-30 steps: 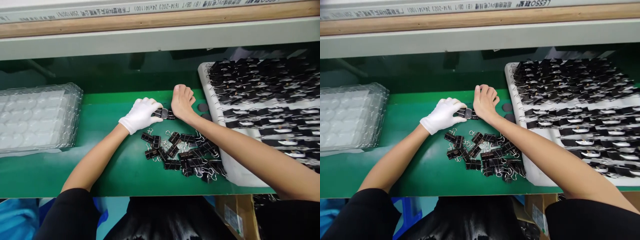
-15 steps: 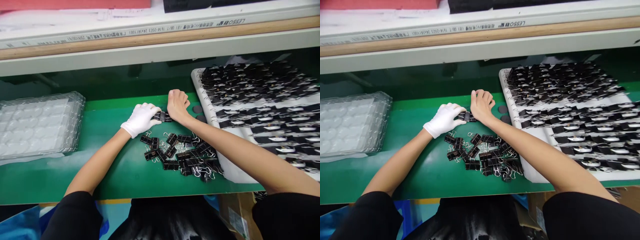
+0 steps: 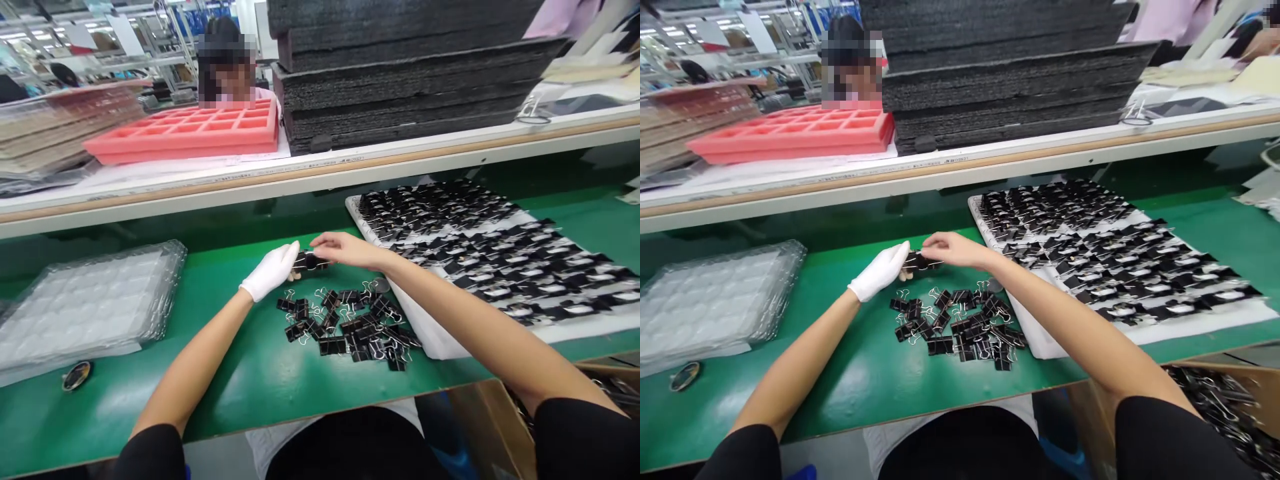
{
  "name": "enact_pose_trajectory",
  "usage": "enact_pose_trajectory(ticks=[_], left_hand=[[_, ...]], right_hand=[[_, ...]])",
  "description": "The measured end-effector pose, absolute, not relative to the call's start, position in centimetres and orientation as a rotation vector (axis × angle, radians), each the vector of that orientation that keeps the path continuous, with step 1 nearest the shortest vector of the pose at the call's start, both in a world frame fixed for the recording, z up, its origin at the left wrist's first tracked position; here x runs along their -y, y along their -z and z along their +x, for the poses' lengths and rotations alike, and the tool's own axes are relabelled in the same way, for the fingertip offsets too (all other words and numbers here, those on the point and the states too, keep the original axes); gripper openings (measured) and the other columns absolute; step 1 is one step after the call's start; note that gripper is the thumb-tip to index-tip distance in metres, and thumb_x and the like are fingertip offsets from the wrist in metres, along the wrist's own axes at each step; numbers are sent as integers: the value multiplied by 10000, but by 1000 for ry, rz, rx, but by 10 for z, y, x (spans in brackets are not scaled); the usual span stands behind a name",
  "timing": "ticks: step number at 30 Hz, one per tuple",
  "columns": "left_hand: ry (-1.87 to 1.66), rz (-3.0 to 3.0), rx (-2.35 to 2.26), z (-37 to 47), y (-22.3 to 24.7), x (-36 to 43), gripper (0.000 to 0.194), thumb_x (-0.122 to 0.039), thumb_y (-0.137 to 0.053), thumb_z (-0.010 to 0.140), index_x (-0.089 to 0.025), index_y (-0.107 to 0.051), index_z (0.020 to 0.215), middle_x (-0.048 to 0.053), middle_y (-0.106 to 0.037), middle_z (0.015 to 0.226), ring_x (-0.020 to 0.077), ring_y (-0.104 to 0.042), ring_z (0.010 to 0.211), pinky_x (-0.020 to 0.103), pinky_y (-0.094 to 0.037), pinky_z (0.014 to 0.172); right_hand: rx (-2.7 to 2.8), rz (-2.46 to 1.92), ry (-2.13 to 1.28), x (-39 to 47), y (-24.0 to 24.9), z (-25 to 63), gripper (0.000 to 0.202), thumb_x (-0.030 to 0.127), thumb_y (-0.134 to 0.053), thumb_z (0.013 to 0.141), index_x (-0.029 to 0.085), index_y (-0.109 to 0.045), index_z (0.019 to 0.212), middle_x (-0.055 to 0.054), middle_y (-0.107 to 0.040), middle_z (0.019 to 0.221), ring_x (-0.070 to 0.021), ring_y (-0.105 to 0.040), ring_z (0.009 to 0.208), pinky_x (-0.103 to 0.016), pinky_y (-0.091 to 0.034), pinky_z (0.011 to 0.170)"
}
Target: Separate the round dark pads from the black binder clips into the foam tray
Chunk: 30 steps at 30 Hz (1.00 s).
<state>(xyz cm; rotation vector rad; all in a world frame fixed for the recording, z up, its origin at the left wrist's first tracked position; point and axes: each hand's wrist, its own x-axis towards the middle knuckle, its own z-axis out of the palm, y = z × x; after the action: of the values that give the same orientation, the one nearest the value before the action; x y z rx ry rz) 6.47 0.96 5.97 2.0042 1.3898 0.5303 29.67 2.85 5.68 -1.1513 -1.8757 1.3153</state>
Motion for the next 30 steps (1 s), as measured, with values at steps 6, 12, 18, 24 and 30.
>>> enact_pose_trajectory(ticks=[6, 12, 18, 24, 30], left_hand=[[-578, 1943, -1234, 82, -62, 11, 706, -708, -210, 1043, -199, -685, 923, 39, -721, 696, 190, -662, 629, 327, -533, 674], [-882, 2211, -1494, 47, -49, -11, 512, -511, -280, 1060, -220, -658, 1246, 41, -767, 942, 210, -668, 788, 363, -526, 853], [-1083, 2052, -1713, 21, -24, -41, 473, -482, -301, 1054, -223, -693, 1111, 42, -763, 920, 228, -670, 814, 408, -528, 931], [-1225, 1837, -1585, 18, -20, -44, 552, -607, -321, 1058, -223, -710, 983, 25, -728, 797, 193, -651, 702, 401, -564, 860], [-1260, 1820, -1517, 13, -18, -44, 577, -633, -331, 1054, -212, -724, 1011, 28, -713, 768, 195, -665, 729, 441, -568, 920]], right_hand=[[2009, -1245, -1093, 15, -52, 318, 304, 389, -726, 851, 145, -766, 1027, -55, -755, 843, -204, -678, 781, -343, -538, 759], [2027, -1264, -575, 49, -75, 426, 330, 470, -770, 845, 253, -820, 1088, -95, -733, 1244, -300, -657, 1191, -499, -499, 1087], [2053, -1647, -235, 67, -42, 500, 245, 475, -820, 830, 340, -847, 1033, -65, -488, 1601, -402, -404, 1478, -695, -341, 1174], [2083, -1813, -16, 72, -12, 498, 232, 481, -752, 901, 394, -838, 1097, -51, -438, 1635, -419, -345, 1468, -649, -344, 1107], [2194, -1777, 156, 70, -15, 510, 238, 474, -710, 937, 363, -844, 1099, -96, -513, 1551, -411, -357, 1437, -600, -318, 1082]])
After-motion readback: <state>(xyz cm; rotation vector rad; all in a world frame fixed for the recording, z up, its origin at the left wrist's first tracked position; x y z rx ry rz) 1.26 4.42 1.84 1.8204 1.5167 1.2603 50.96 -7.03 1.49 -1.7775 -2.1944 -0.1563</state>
